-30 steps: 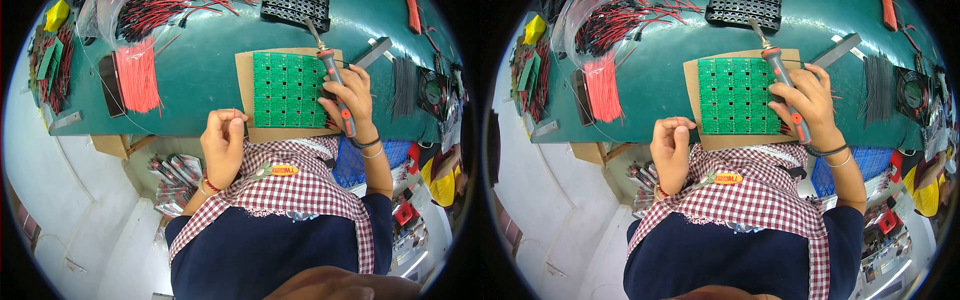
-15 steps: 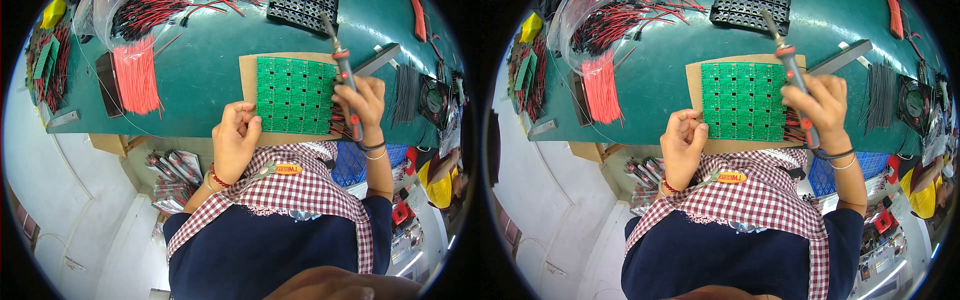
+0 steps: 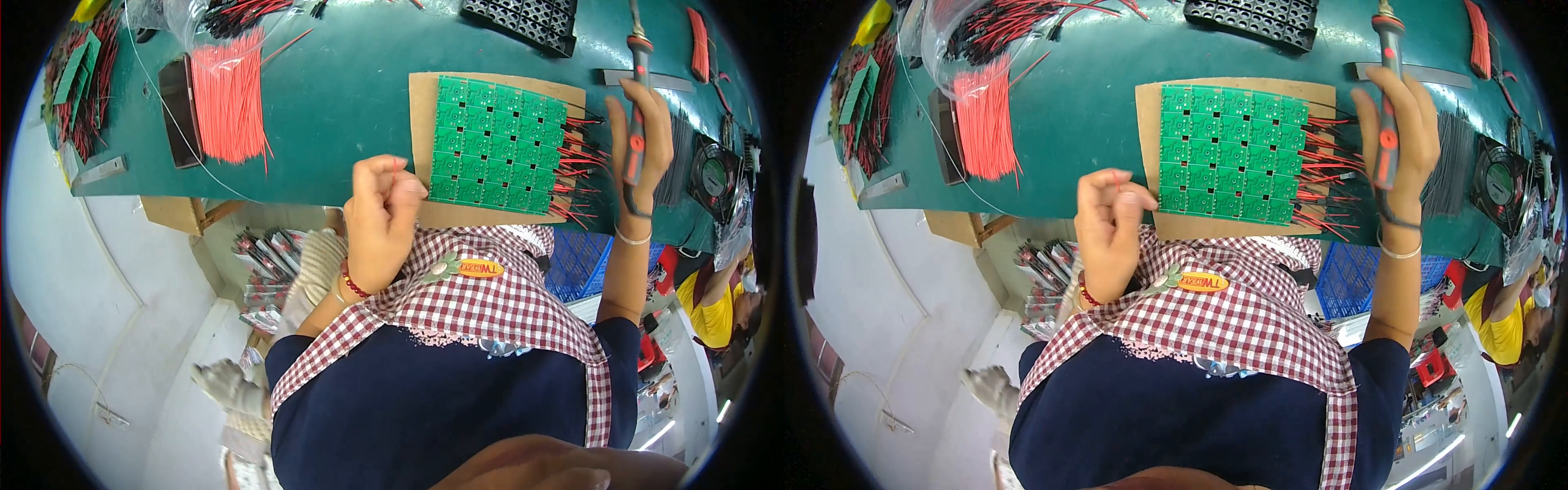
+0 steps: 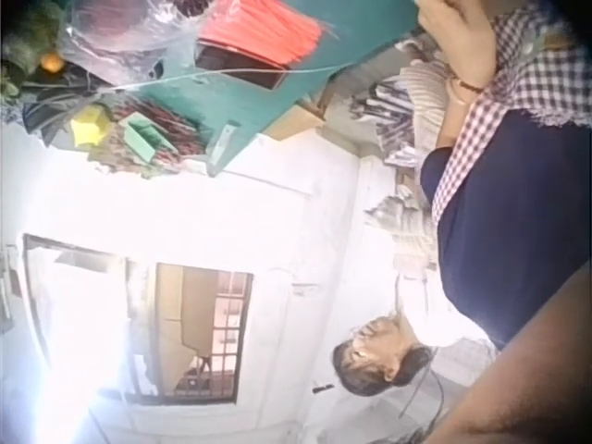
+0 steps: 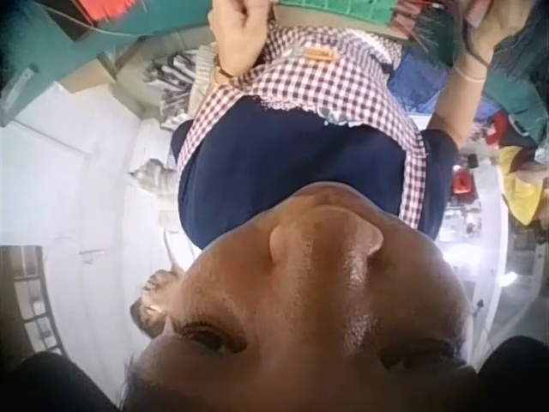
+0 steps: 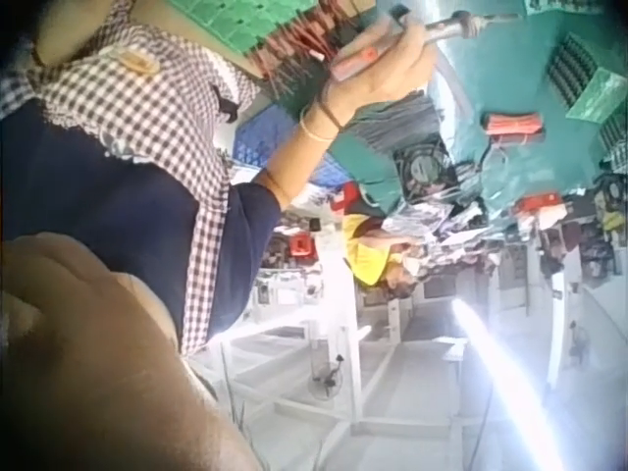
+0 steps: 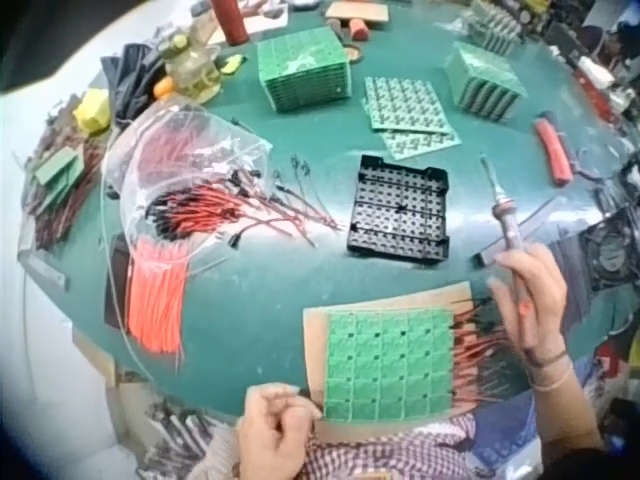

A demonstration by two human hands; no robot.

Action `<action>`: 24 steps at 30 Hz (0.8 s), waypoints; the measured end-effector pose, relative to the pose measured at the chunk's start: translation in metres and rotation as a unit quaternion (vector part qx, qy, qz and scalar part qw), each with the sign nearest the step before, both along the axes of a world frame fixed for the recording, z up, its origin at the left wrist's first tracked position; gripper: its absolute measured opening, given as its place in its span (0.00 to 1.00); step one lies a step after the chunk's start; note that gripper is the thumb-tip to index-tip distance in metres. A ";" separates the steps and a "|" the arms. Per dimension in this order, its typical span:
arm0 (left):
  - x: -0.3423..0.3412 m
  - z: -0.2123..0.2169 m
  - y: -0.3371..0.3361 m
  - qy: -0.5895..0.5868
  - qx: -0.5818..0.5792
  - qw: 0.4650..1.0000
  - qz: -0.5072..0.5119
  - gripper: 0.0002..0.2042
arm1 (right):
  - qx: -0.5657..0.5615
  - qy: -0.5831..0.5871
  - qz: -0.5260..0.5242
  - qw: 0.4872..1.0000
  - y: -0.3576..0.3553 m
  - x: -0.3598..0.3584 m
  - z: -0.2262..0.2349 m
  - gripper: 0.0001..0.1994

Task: The person solders wires onto a green circuit board at an industrial workbench using a soldering iron.

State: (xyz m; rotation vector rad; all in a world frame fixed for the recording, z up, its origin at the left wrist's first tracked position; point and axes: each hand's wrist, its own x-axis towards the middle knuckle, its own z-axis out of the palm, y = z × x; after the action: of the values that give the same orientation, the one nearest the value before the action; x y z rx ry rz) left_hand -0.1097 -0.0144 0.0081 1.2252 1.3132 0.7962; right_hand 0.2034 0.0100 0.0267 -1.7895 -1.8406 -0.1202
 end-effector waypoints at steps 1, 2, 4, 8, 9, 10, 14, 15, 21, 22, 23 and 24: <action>-0.004 0.001 -0.003 -0.015 0.003 1.000 0.021 0.07 | -0.004 0.002 0.007 1.000 -0.007 -0.007 0.004 0.18; -0.006 0.001 -0.006 -0.019 0.006 0.999 0.029 0.06 | -0.004 0.040 0.055 0.998 -0.014 -0.014 0.007 0.19; -0.009 0.003 -0.012 -0.018 0.000 0.999 0.036 0.05 | -0.024 0.096 0.134 0.986 -0.029 -0.030 0.011 0.22; -0.008 0.008 -0.026 -0.113 -0.100 0.988 0.010 0.06 | -0.078 0.093 0.211 0.970 -0.054 -0.053 0.012 0.26; -0.006 0.009 -0.030 -0.157 -0.146 0.977 0.008 0.06 | -0.100 0.086 0.228 0.965 -0.059 -0.055 0.011 0.26; -0.005 0.009 -0.033 -0.174 -0.185 0.967 -0.005 0.06 | -0.107 0.068 0.227 0.966 -0.064 -0.057 0.009 0.24; 0.005 0.007 -0.040 -0.124 -0.180 0.975 -0.029 0.04 | -0.080 0.082 0.218 0.969 -0.074 -0.056 -0.003 0.18; 0.006 0.006 -0.041 -0.134 -0.166 0.977 -0.019 0.04 | -0.092 0.073 0.222 0.968 -0.076 -0.055 -0.008 0.18; 0.021 0.009 -0.042 -0.049 -0.145 0.986 -0.068 0.04 | -0.042 0.096 0.198 0.975 -0.076 -0.053 -0.020 0.21; 0.025 0.008 -0.042 -0.062 -0.145 0.985 -0.066 0.04 | -0.040 0.095 0.202 0.974 -0.076 -0.054 -0.020 0.21; 0.028 0.006 -0.041 -0.069 -0.155 0.983 -0.063 0.04 | -0.034 0.099 0.202 0.974 -0.075 -0.055 -0.020 0.21; 0.032 0.006 -0.043 -0.074 -0.140 0.987 -0.039 0.04 | -0.029 0.105 0.197 0.974 -0.075 -0.055 -0.020 0.21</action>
State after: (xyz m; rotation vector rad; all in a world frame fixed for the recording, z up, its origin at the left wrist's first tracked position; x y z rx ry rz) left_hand -0.0775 -0.0574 0.0142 0.9700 1.2021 0.6109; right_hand 0.1480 -0.0650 0.0068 -1.3772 -2.0161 0.2653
